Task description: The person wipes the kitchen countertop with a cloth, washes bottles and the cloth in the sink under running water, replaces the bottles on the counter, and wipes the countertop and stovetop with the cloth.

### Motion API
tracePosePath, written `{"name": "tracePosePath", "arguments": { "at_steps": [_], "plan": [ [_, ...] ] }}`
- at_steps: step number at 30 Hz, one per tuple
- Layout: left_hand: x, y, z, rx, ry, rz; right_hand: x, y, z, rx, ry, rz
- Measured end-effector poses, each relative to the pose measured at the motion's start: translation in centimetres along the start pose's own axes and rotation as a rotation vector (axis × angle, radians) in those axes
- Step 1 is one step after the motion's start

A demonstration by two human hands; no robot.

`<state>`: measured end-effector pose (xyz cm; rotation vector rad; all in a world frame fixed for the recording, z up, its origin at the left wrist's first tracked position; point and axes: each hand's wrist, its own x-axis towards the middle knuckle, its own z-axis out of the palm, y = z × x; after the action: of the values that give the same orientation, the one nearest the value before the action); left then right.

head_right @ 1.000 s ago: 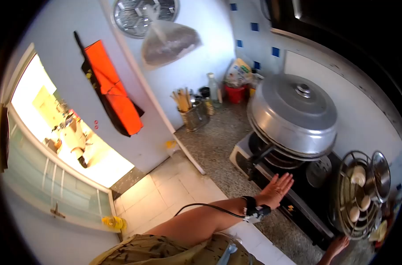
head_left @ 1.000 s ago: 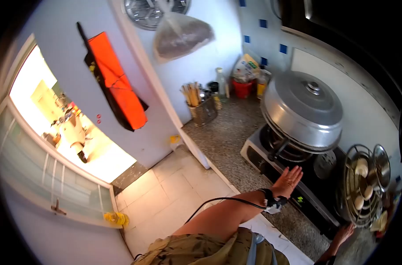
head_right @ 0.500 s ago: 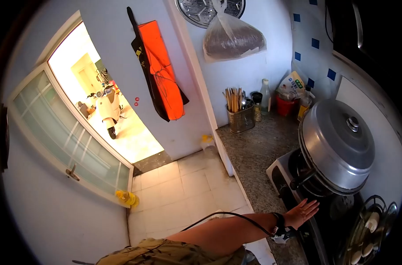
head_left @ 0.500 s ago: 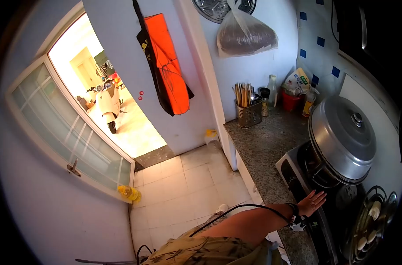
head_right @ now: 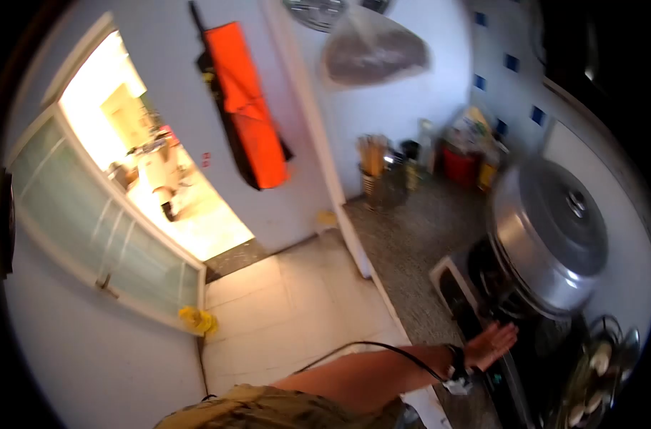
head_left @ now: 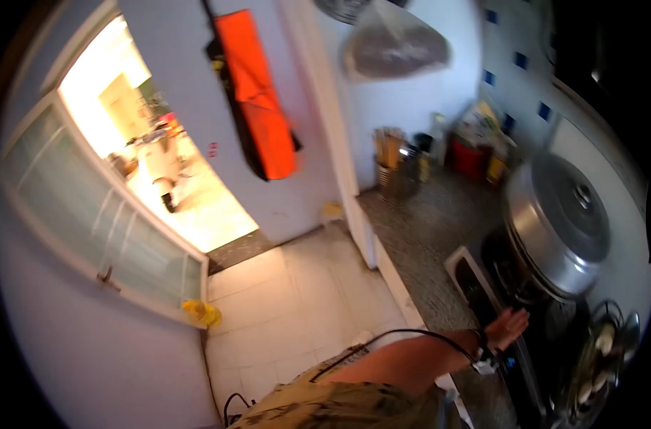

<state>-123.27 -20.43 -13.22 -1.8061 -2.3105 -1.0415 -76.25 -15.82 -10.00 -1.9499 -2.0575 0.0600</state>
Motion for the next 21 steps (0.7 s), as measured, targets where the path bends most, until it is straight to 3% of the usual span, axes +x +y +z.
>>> {"name": "tracePosePath", "arguments": {
  "at_steps": [4, 5, 6, 7, 8, 9, 12, 13, 15, 21],
  "plan": [
    [2.7, -3.7, -3.2, -0.053, -0.261, -0.032, 0.8, -8.4, 8.6, 1.017, 0.093, 0.143],
    [3.4, -5.2, -3.4, 0.010, -0.329, 0.082, -1.4, -17.7, 5.4, 0.420, 0.264, -0.182],
    [4.2, -6.6, -3.5, 0.066, -0.389, 0.202, -2.2, -24.0, 5.0, 0.361, 0.159, -0.016],
    [5.0, -8.0, -3.5, 0.113, -0.440, 0.323, -2.1, -28.5, 4.5, 0.575, 0.122, -0.068],
    [5.1, -9.6, -2.1, 0.147, -0.381, 0.287, -0.8, -30.0, 5.8, 0.501, 0.154, -0.130],
    [6.2, -8.6, -3.6, 0.025, -0.484, 0.259, 0.5, -31.5, 7.0, 0.425, 0.191, -0.190],
    [7.0, -7.0, -3.0, 0.129, -0.551, 0.271, 4.5, -34.7, 9.4, 0.303, 0.179, -0.327],
    [7.2, -7.0, -3.0, 0.145, -0.563, 0.281, 4.3, -35.4, 10.1, 0.160, 0.125, -0.231],
    [7.4, -7.0, -2.9, 0.145, -0.581, 0.287, 4.3, -36.2, 10.1, 0.035, 0.084, -0.255],
    [7.8, -7.6, -3.0, 0.116, -0.585, 0.303, 5.8, -37.8, 11.3, 0.075, 0.063, -0.347]
  ]
}}
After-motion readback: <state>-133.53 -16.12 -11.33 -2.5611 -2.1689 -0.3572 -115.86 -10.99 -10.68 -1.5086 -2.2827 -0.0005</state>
